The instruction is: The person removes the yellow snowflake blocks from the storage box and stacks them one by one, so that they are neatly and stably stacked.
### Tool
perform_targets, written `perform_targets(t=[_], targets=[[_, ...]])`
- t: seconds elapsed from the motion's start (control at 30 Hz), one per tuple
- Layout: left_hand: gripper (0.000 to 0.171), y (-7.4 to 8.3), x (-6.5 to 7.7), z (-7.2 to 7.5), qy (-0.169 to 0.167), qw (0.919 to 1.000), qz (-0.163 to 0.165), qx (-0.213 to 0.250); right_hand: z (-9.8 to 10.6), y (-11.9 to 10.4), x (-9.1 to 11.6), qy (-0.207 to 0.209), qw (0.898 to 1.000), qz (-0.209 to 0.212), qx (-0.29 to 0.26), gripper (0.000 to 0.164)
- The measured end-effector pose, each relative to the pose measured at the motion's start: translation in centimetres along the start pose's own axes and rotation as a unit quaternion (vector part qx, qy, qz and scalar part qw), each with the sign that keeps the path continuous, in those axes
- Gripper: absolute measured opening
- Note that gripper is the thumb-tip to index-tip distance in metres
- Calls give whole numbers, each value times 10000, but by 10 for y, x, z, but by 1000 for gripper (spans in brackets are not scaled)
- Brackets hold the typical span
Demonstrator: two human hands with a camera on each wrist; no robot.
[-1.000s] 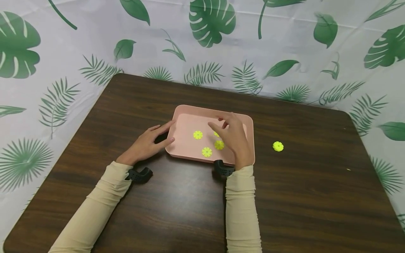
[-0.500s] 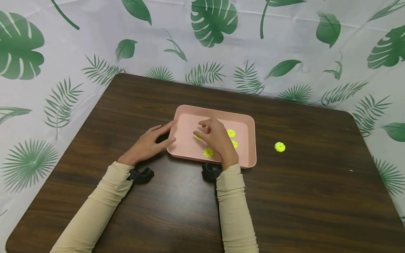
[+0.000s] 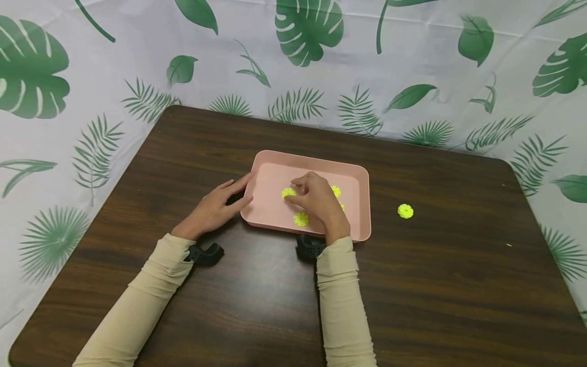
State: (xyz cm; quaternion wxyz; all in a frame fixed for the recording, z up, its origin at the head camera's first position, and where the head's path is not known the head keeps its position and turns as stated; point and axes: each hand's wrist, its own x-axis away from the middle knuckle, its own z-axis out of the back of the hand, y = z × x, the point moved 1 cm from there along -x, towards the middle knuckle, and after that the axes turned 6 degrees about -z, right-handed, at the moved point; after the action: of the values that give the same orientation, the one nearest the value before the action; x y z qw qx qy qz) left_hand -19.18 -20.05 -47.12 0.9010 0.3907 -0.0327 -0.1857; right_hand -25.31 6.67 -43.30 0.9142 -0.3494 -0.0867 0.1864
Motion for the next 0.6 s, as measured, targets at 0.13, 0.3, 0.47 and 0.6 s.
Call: perform_targets(t=[0.13,0.3,0.47,0.6], targets=[[67,1,1,0,-20,10000,25,-4,-2,2,-1,-140,9998,-63,-156,23],[67,1,0,-1,8,10000,-7,-18,-4,4,-1,-237,9989,-340,-221,40],[67,0,-1,-1,53,9999,-67,-56,-4,3,-1,-273,9988,-367,-147,41],[67,0,0,-1,61,9999,-80,-70,-6,3,-2,-272,9991,-304,-65,35]])
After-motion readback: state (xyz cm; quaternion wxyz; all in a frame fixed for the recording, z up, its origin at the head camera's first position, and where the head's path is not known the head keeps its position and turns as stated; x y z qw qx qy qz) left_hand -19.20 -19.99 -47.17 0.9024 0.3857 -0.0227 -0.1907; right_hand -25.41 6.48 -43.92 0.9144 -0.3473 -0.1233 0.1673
